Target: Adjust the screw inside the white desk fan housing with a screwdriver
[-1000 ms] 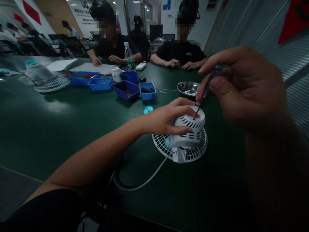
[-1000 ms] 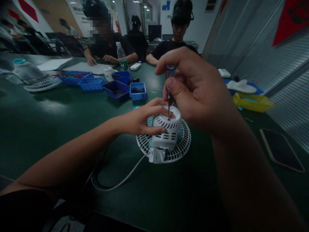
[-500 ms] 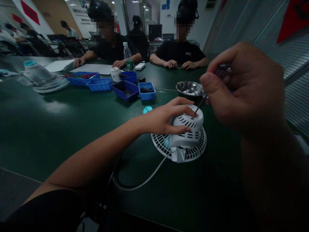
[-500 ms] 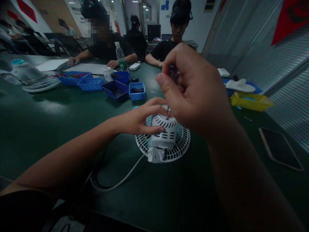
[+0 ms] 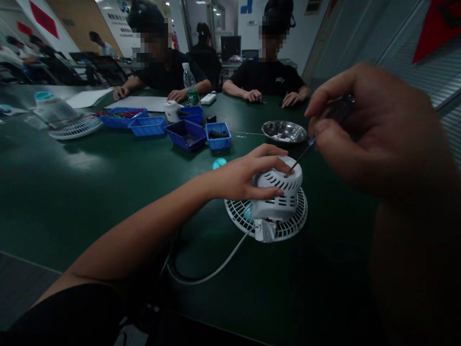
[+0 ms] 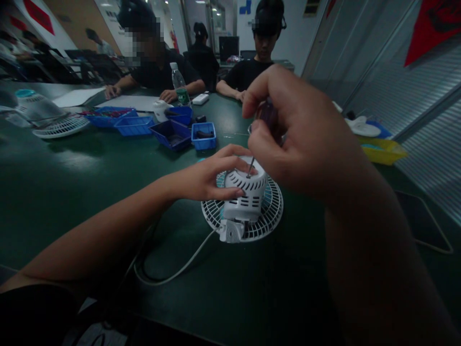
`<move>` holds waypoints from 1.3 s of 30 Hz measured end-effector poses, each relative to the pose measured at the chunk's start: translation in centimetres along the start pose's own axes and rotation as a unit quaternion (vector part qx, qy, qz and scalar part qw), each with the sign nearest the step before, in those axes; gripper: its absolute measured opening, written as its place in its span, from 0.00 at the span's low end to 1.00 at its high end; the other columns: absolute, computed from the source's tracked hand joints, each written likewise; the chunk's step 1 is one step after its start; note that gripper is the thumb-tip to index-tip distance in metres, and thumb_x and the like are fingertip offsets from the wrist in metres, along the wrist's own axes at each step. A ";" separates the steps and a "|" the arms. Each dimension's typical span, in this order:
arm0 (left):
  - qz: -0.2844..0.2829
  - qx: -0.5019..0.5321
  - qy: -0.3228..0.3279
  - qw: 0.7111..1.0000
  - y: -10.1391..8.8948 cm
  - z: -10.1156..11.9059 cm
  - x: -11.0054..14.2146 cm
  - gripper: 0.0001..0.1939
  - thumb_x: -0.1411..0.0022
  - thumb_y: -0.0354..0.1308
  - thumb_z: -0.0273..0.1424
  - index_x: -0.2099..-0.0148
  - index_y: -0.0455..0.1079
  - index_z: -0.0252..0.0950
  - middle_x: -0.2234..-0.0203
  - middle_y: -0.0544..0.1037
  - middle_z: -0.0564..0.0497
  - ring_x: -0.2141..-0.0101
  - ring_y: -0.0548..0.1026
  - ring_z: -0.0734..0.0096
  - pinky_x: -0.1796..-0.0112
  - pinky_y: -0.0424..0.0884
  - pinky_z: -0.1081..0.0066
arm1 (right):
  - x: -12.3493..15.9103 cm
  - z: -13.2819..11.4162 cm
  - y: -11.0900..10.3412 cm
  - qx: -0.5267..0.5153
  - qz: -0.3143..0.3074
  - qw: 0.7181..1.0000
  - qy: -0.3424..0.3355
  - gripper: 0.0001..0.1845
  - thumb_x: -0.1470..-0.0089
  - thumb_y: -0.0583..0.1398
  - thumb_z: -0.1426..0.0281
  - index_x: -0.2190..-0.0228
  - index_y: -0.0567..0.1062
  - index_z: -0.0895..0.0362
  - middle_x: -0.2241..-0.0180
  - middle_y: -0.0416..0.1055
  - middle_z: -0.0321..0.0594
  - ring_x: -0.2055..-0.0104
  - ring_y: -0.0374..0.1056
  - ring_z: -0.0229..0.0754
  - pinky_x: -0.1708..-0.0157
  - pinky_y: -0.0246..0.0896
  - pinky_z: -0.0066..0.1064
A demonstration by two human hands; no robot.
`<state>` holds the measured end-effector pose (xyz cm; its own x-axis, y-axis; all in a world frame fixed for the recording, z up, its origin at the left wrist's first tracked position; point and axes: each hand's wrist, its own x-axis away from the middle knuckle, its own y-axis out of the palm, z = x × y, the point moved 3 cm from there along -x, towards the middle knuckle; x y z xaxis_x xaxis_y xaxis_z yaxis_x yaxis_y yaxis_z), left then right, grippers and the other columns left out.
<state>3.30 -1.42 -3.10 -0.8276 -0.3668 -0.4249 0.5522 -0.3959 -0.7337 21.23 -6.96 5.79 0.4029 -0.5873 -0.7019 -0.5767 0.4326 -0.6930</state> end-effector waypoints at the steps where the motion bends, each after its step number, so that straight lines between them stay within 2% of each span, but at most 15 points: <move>1: 0.001 0.001 -0.001 1.000 0.0 0.0 0.0 0.24 0.33 0.64 0.44 0.40 0.75 0.38 0.34 0.66 0.36 0.34 0.70 0.48 0.33 0.68 0.52 | 0.0 -0.2 0.1 0.003 0.012 1.000 -0.011 0.05 0.38 0.59 0.70 0.59 0.74 0.53 0.68 0.68 0.33 0.72 0.61 0.32 0.74 0.54 0.29; 5: 0.002 0.000 -0.005 1.000 0.0 -0.1 0.0 0.25 0.33 0.64 0.46 0.40 0.75 0.39 0.34 0.66 0.37 0.34 0.69 0.47 0.32 0.68 0.50 | -0.1 -0.6 0.2 0.007 0.036 0.999 -0.006 0.05 0.36 0.62 0.63 0.61 0.75 0.51 0.70 0.69 0.31 0.73 0.62 0.32 0.76 0.53 0.29; 7: 0.001 -0.001 -0.005 1.000 0.0 -0.1 0.0 0.25 0.33 0.64 0.46 0.40 0.75 0.39 0.34 0.66 0.37 0.34 0.69 0.49 0.32 0.68 0.51 | -0.1 -0.6 0.2 0.009 0.036 0.999 0.006 0.03 0.36 0.62 0.66 0.60 0.75 0.50 0.69 0.68 0.31 0.73 0.60 0.31 0.76 0.52 0.29; 10: -0.001 -0.004 -0.007 1.000 0.0 -0.1 0.0 0.25 0.33 0.63 0.46 0.40 0.75 0.39 0.33 0.66 0.38 0.34 0.69 0.49 0.32 0.68 0.52 | -0.1 -0.7 0.2 0.011 0.013 1.000 -0.002 0.08 0.38 0.60 0.70 0.57 0.74 0.51 0.70 0.67 0.31 0.74 0.59 0.30 0.75 0.53 0.29; 14: 0.001 -0.005 -0.005 1.000 0.0 -0.2 0.0 0.25 0.33 0.64 0.46 0.40 0.75 0.39 0.34 0.66 0.37 0.33 0.68 0.48 0.32 0.67 0.51 | -0.1 -0.2 0.1 0.013 0.006 1.000 -0.005 0.12 0.39 0.58 0.70 0.53 0.74 0.52 0.67 0.69 0.34 0.74 0.59 0.32 0.77 0.51 0.30; 19: 0.004 -0.004 0.006 1.000 0.1 -0.2 0.0 0.25 0.33 0.64 0.45 0.40 0.75 0.37 0.34 0.66 0.35 0.33 0.68 0.48 0.32 0.67 0.51 | 0.0 -0.4 0.0 0.021 0.019 1.000 -0.005 0.06 0.36 0.61 0.64 0.57 0.75 0.47 0.67 0.71 0.32 0.72 0.62 0.33 0.75 0.55 0.32; 21: 0.001 -0.004 0.001 1.000 0.1 -0.2 0.0 0.25 0.33 0.64 0.46 0.40 0.74 0.38 0.33 0.66 0.36 0.33 0.68 0.49 0.32 0.67 0.51 | 0.0 -0.6 0.0 0.018 0.028 0.999 -0.001 0.05 0.35 0.61 0.64 0.57 0.75 0.47 0.67 0.70 0.31 0.73 0.61 0.33 0.76 0.53 0.32; 25: -0.002 -0.006 0.001 1.000 0.0 -0.2 0.1 0.26 0.33 0.63 0.47 0.39 0.74 0.38 0.34 0.66 0.36 0.33 0.68 0.50 0.32 0.67 0.54 | 0.0 -0.5 0.2 0.009 0.021 1.000 -0.008 0.09 0.36 0.58 0.70 0.54 0.73 0.49 0.68 0.67 0.31 0.76 0.56 0.29 0.79 0.47 0.29; 29: -0.002 -0.006 0.001 1.000 0.0 -0.3 0.0 0.26 0.33 0.63 0.46 0.39 0.74 0.38 0.33 0.65 0.37 0.33 0.67 0.50 0.32 0.67 0.54 | 0.0 -0.1 0.3 0.006 0.031 0.999 -0.013 0.12 0.38 0.58 0.72 0.53 0.74 0.50 0.67 0.69 0.33 0.74 0.58 0.30 0.77 0.51 0.31; 34: 0.003 0.002 -0.003 1.000 0.1 -0.4 0.1 0.26 0.34 0.64 0.47 0.39 0.75 0.39 0.33 0.66 0.37 0.34 0.69 0.47 0.33 0.68 0.50 | 0.1 -0.7 0.0 0.023 0.032 0.999 0.013 0.08 0.32 0.57 0.63 0.55 0.75 0.45 0.62 0.74 0.32 0.71 0.63 0.35 0.74 0.58 0.34; 39: 0.003 -0.006 0.004 1.000 0.1 -0.4 0.1 0.25 0.33 0.63 0.45 0.39 0.74 0.37 0.34 0.66 0.36 0.33 0.68 0.50 0.32 0.68 0.53 | 0.2 -0.4 0.2 0.016 0.010 1.000 0.022 0.14 0.36 0.56 0.69 0.50 0.74 0.49 0.63 0.71 0.34 0.74 0.59 0.32 0.77 0.55 0.32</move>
<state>3.28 -1.18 -3.42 -0.8256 -0.3617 -0.4330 0.5552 -0.3845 -0.7374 20.88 -7.22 5.56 0.3596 -0.6081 -0.7077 -0.5608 0.4653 -0.6848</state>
